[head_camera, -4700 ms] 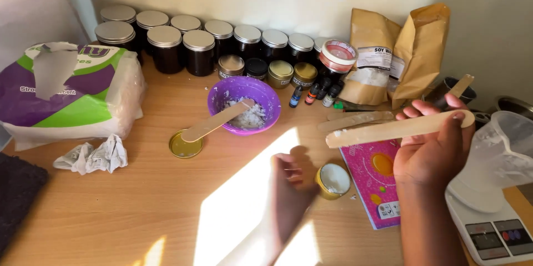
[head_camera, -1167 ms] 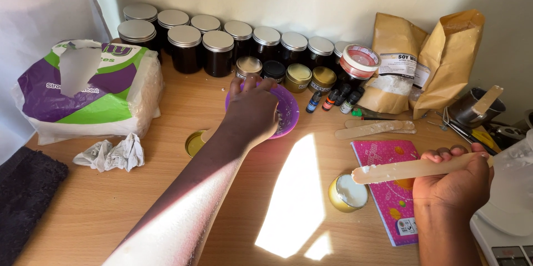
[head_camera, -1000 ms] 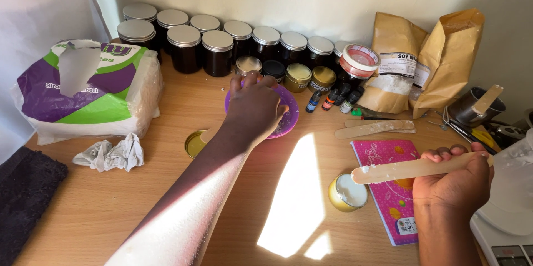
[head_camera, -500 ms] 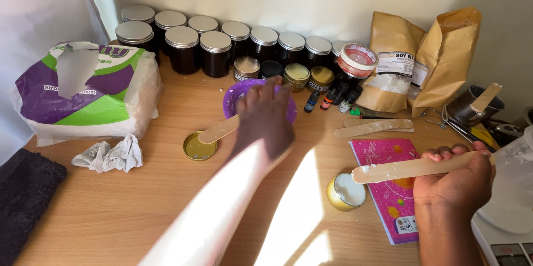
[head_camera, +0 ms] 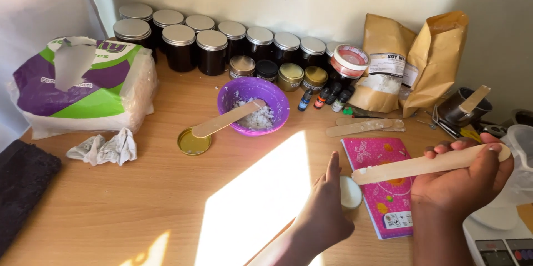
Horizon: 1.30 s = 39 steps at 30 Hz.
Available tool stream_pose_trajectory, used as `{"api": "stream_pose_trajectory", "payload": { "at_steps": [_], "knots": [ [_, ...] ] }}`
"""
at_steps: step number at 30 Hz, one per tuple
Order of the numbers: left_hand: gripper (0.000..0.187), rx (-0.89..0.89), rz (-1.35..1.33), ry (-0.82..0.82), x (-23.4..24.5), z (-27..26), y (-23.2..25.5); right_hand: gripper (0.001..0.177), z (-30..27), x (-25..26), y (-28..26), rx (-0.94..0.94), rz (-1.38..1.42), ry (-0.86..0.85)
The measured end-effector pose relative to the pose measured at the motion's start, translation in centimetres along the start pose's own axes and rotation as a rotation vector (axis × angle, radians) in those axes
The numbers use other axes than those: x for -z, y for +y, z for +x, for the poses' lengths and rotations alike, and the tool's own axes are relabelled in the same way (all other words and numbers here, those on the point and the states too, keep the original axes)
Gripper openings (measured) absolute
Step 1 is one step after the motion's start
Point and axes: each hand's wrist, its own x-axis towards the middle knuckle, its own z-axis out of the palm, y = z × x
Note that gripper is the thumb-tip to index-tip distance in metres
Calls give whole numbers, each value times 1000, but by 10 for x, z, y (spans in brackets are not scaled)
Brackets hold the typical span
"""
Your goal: Scraping white paste residue from a wooden applicator and a small glass jar into a mixing bowl using another wooden stick.
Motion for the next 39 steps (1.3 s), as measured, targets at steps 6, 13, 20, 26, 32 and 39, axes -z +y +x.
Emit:
{"api": "stream_pose_trajectory", "payload": {
  "at_steps": [6,13,20,26,32,39],
  "knots": [
    [115,-152,-145,191,-12,19,-34,5,-4,3,-2,133,-33,-151],
    [125,-167,-89,27,-5,18,-21,10,-12,-2,-3,203,-191,-200],
    [100,-257,-1,73,-1,24,-23,18,-21,-7,3,343,-343,-257],
    [87,-190,10,53,1,22,-19,26,-28,-5,15,474,-359,-247],
    [71,-204,13,64,0,24,-20,34,-35,-10,18,569,-398,-239],
    [53,-62,48,18,1,20,-18,28,-31,-6,23,604,-403,-253]
  ]
}}
